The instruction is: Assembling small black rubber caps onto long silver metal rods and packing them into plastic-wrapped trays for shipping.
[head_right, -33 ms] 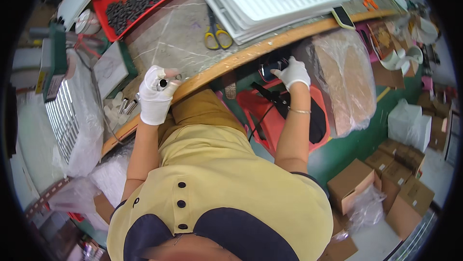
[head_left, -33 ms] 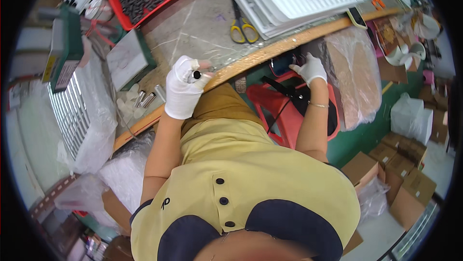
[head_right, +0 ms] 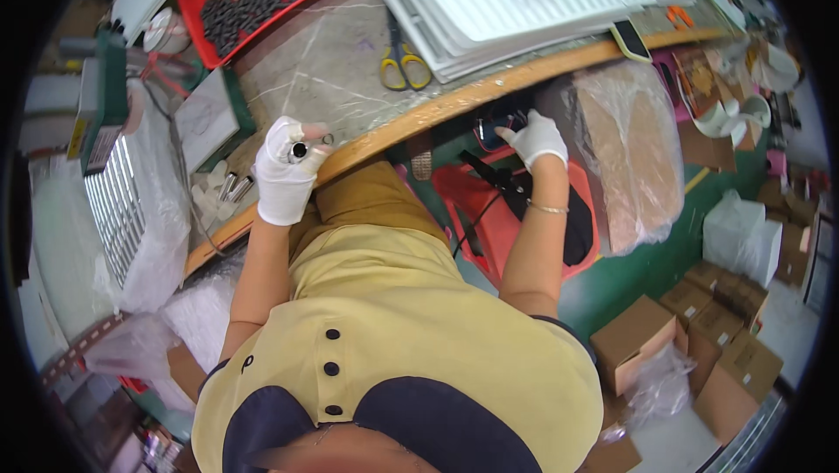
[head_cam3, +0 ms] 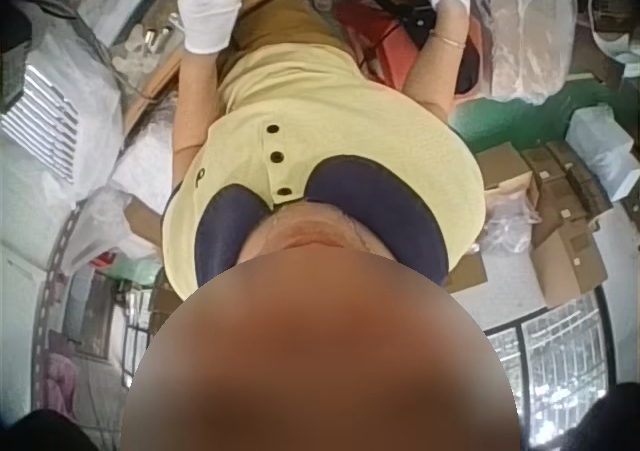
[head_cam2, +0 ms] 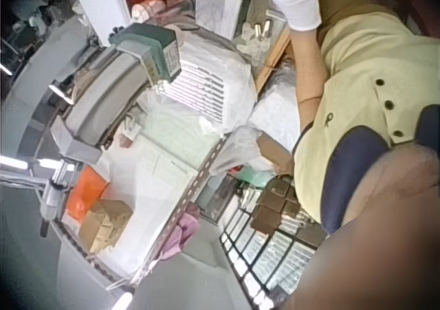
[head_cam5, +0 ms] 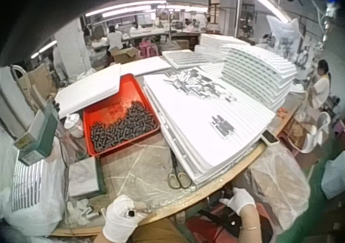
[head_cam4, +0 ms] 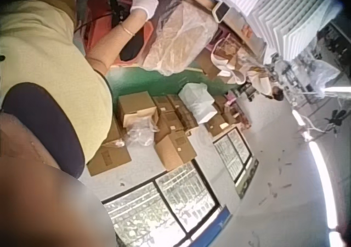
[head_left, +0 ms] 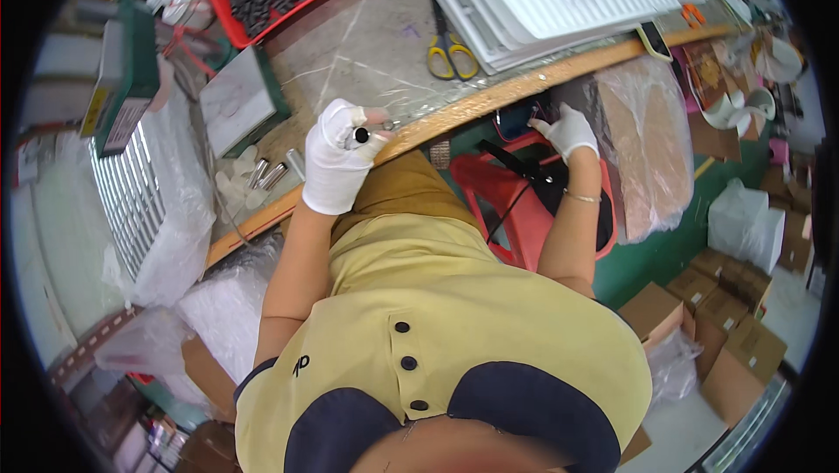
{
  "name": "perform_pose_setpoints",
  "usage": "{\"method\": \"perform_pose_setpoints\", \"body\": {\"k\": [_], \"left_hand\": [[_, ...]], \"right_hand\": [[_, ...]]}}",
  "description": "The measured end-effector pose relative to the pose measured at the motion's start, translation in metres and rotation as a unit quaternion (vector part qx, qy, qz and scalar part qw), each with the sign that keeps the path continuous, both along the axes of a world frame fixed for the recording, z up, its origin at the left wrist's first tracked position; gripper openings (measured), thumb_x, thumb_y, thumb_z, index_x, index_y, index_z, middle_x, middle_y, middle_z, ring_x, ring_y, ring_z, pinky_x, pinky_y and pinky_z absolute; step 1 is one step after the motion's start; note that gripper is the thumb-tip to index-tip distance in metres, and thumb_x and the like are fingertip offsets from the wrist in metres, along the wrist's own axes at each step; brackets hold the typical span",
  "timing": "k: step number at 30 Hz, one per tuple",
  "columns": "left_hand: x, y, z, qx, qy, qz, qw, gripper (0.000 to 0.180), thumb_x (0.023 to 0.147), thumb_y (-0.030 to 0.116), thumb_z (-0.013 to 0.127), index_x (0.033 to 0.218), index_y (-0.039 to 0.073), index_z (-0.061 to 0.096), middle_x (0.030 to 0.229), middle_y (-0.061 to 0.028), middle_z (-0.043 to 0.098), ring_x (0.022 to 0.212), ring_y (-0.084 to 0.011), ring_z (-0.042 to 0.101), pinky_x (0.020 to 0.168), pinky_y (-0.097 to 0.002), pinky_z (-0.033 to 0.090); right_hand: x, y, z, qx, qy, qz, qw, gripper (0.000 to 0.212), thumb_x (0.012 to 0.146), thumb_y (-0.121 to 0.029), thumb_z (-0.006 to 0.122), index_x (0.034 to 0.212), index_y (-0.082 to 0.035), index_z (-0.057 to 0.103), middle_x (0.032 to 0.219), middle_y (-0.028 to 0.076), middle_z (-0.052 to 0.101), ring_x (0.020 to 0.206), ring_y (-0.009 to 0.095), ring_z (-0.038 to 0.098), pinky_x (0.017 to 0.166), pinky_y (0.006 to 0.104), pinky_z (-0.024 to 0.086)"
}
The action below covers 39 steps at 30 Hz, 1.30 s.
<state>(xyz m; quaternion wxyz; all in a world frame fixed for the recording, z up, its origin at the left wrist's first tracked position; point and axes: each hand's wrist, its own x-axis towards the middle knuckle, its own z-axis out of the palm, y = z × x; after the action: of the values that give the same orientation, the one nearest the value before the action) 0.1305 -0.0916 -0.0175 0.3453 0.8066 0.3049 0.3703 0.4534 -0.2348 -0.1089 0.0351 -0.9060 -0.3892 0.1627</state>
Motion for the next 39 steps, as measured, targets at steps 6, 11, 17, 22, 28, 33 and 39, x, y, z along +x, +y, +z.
{"method": "perform_pose_setpoints", "body": {"k": [6,11,17,22,28,33,39], "left_hand": [[-0.027,0.000,-0.004,-0.014,-0.068,0.027,0.997,0.020,0.071,0.006,0.075,0.085,0.006,0.061,0.074,-0.0023,0.053,0.063,-0.0139,0.048,0.058,-0.0247,0.038],[-0.048,-0.001,-0.001,-0.037,-0.048,0.056,0.997,0.022,0.066,0.003,0.075,0.083,0.007,0.062,0.070,-0.0033,0.052,0.057,-0.0151,0.049,0.051,-0.0259,0.039],[-0.083,-0.006,-0.007,0.011,-0.055,0.114,0.992,0.025,0.066,0.011,0.078,0.084,0.008,0.062,0.069,-0.0045,0.048,0.062,-0.0193,0.048,0.056,-0.0307,0.039],[-0.097,-0.002,-0.019,-0.039,-0.087,0.151,0.984,0.023,0.067,0.013,0.077,0.084,0.009,0.063,0.071,-0.0049,0.050,0.063,-0.0193,0.049,0.056,-0.0302,0.040],[-0.085,0.014,-0.013,0.032,0.105,0.135,0.985,0.018,0.068,0.016,0.075,0.079,0.010,0.061,0.072,-0.0081,0.053,0.065,-0.0267,0.055,0.057,-0.0365,0.044],[-0.074,0.025,-0.010,0.027,0.218,0.094,0.971,0.016,0.074,0.022,0.070,0.082,0.010,0.062,0.076,-0.0094,0.056,0.071,-0.0284,0.059,0.061,-0.0387,0.047],[-0.069,0.031,-0.006,0.025,0.347,0.053,0.936,0.018,0.075,0.026,0.068,0.081,0.010,0.061,0.078,-0.0098,0.058,0.074,-0.0288,0.060,0.064,-0.0390,0.048]], "right_hand": [[-0.063,0.015,0.087,0.114,0.345,0.171,0.916,0.048,0.094,-0.042,0.044,0.094,0.002,0.064,0.084,0.020,0.064,0.071,0.031,0.060,0.068,0.0377,0.047],[-0.136,0.065,0.109,0.307,0.300,0.340,0.837,0.019,0.090,-0.015,0.052,0.103,-0.004,0.061,0.080,0.013,0.055,0.075,0.028,0.055,0.069,0.0339,0.044],[-0.187,0.105,0.125,0.272,0.315,0.364,0.833,0.023,0.085,-0.009,0.057,0.108,-0.005,0.061,0.076,0.012,0.052,0.072,0.030,0.053,0.067,0.0356,0.043],[-0.215,0.119,0.128,0.271,0.350,0.389,0.808,0.022,0.083,-0.018,0.063,0.101,-0.006,0.064,0.075,0.013,0.055,0.071,0.031,0.054,0.066,0.0367,0.044],[-0.217,0.135,0.119,0.273,0.206,0.334,0.878,0.024,0.075,-0.024,0.072,0.089,-0.006,0.066,0.073,0.012,0.057,0.067,0.026,0.056,0.062,0.0348,0.045],[-0.118,0.136,0.161,0.390,0.092,0.101,0.911,0.010,0.077,-0.016,0.064,0.082,-0.009,0.070,0.082,0.012,0.065,0.075,0.024,0.062,0.069,0.0330,0.049],[-0.001,0.159,0.175,0.262,-0.081,-0.040,0.961,0.016,0.076,-0.024,0.067,0.084,-0.011,0.071,0.075,0.010,0.067,0.067,0.023,0.063,0.065,0.0322,0.048]]}}
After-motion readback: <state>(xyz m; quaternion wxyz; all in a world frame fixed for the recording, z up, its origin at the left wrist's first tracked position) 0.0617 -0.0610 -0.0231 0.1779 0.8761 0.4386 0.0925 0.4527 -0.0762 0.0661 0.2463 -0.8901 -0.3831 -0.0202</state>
